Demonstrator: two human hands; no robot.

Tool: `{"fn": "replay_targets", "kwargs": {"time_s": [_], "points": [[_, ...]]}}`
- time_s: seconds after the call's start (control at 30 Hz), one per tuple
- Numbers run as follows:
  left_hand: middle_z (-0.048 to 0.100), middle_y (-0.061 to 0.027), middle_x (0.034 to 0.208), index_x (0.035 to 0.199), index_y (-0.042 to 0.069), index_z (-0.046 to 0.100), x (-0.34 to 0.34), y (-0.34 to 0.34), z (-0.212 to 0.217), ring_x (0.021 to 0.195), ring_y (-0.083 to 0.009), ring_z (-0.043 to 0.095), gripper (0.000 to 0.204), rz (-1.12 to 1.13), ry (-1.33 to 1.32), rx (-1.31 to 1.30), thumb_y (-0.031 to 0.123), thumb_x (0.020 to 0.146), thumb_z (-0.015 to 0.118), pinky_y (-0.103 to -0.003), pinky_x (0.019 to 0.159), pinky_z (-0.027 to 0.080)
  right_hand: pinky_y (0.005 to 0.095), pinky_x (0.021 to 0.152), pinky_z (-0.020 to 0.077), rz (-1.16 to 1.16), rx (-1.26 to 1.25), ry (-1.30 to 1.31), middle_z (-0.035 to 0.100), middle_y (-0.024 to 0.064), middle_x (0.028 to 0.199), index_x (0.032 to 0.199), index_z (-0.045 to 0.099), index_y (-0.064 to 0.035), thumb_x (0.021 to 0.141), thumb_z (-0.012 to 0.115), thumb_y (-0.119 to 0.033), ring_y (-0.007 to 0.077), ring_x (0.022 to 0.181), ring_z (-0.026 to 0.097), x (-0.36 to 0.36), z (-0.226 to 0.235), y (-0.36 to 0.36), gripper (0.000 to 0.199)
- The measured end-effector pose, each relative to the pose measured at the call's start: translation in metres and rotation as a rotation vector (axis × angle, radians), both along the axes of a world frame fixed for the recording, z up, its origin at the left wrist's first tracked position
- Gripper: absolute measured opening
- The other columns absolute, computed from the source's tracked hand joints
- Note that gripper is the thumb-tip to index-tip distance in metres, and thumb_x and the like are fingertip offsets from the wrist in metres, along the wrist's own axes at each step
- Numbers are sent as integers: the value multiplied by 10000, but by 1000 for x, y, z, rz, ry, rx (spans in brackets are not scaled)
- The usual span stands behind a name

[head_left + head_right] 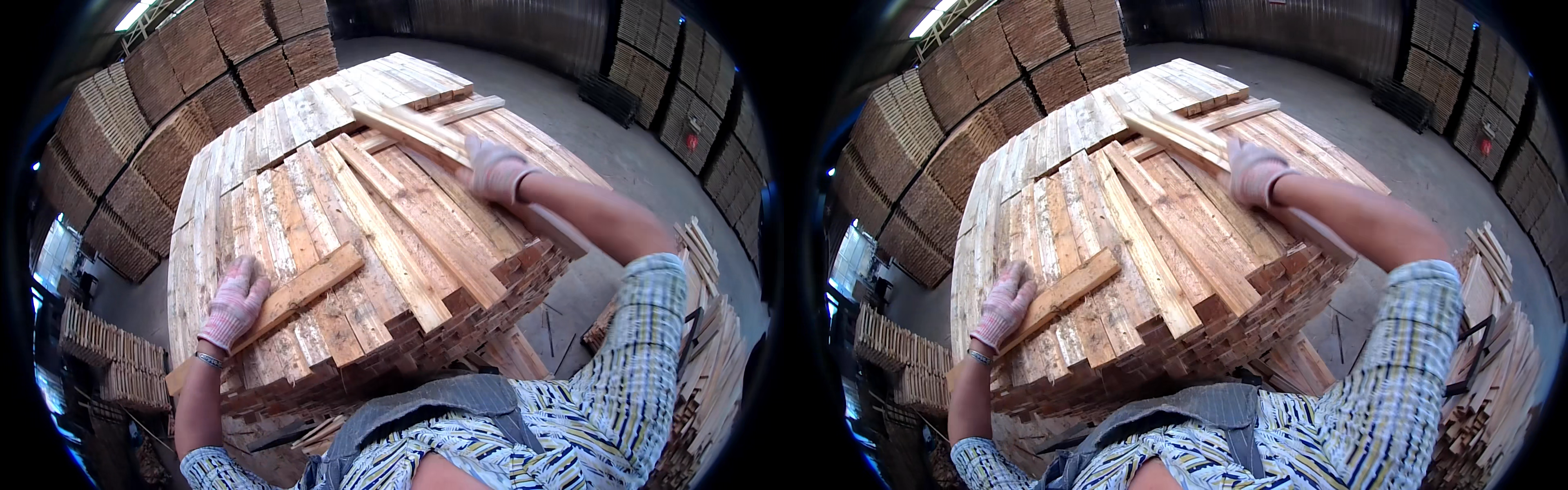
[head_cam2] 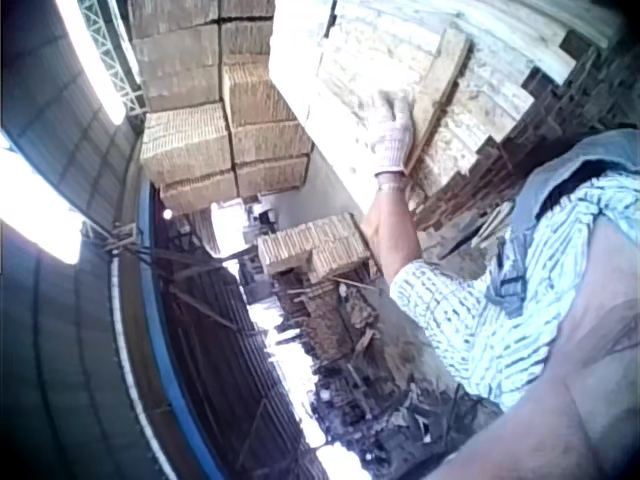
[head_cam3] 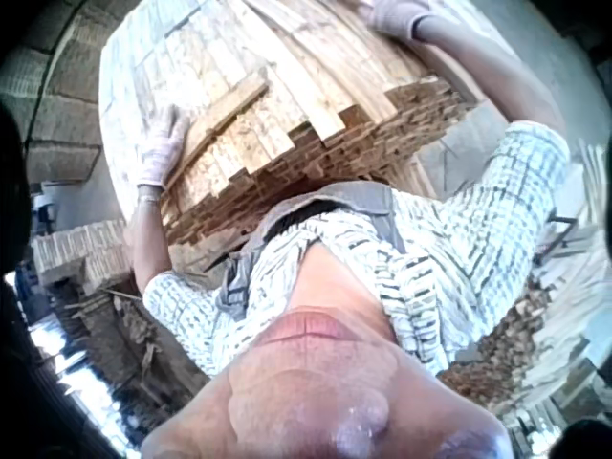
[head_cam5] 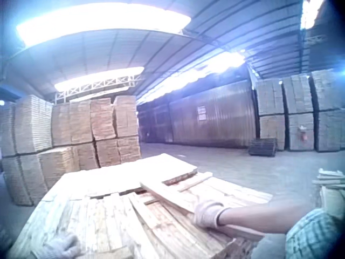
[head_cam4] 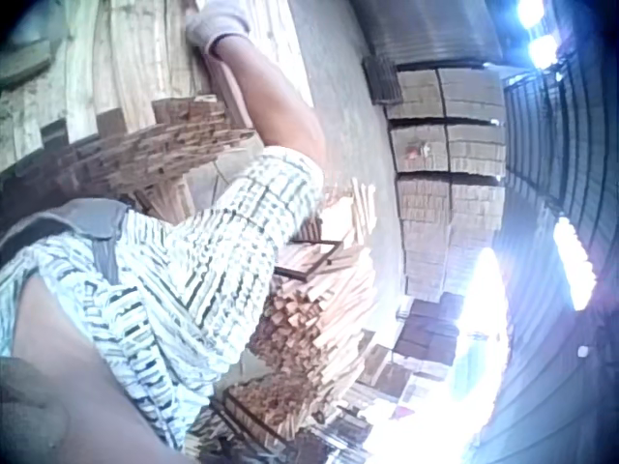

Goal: The person stacks wooden planks in a warehouse by picking up individual planks and placing them onto a growing pile. They repeatedly lift planks from a lower area and arrange them on top of the stack, occasionally adjusting the alignment of the pile.

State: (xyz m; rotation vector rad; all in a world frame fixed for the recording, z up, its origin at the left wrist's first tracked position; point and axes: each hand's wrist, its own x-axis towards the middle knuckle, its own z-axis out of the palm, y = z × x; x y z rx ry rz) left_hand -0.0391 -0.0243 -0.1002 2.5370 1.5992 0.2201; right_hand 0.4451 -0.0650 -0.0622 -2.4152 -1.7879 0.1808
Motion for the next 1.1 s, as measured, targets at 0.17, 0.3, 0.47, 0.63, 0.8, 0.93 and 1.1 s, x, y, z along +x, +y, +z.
{"fn": "replay_targets", "kwargs": {"time_s": [0.17,0.3,0.47,0.63,0.8,0.93,1.1], "points": [[439,-237,1470,1437,28,442,8,-8,-1,1410,-386,349,593,-50,-40,0,397,977,505,-433,1181,242,431,1033,460,163,4,-68,606,280,1269,1394,440,63,939,549,-477,372,1210,587,31,-15,20,715],[440,-229,1467,1430,37,452,3,-5,-10,1383,-392,375,570,-32,-34,89,371,971,509,-446,1168,264,362,924,522,87,-18,803,669,193,1163,1278,574,35,933,600,-459,234,1028,667,35,-19,25,603],[412,-223,1496,1431,42,456,8,-3,-7,1406,-383,353,558,-18,-36,47,350,970,520,-435,1173,255,329,770,540,145,-50,763,673,140,1000,1131,662,30,965,527,-533,199,871,651,-44,-20,6,602],[432,-226,1480,1405,33,487,4,1,-12,1399,-369,371,526,-46,-74,67,340,979,522,-423,1163,286,416,908,501,168,-94,202,707,207,1032,1080,687,-15,996,408,-549,291,999,679,-63,-10,15,608],[455,-226,1459,1385,26,502,1,-1,-11,1384,-378,387,508,-44,-97,85,333,980,525,-424,1151,306,406,1013,468,206,-15,-58,609,297,1238,1491,313,-3,835,658,-454,356,1132,632,-98,-12,3,867],[473,-226,1440,1366,25,515,11,-4,5,1370,-380,400,495,-88,-124,-58,328,974,532,-426,1136,324,430,925,511,258,27,99,642,294,1164,1408,419,16,801,649,-267,384,1093,648,-65,-3,21,708],[492,-232,1409,1355,28,518,9,-5,-9,1341,-376,428,510,-62,-98,114,343,955,544,-438,1134,319,426,916,520,263,52,173,651,244,1191,1418,454,-42,829,629,-290,372,1096,651,-16,-1,15,663]]}}
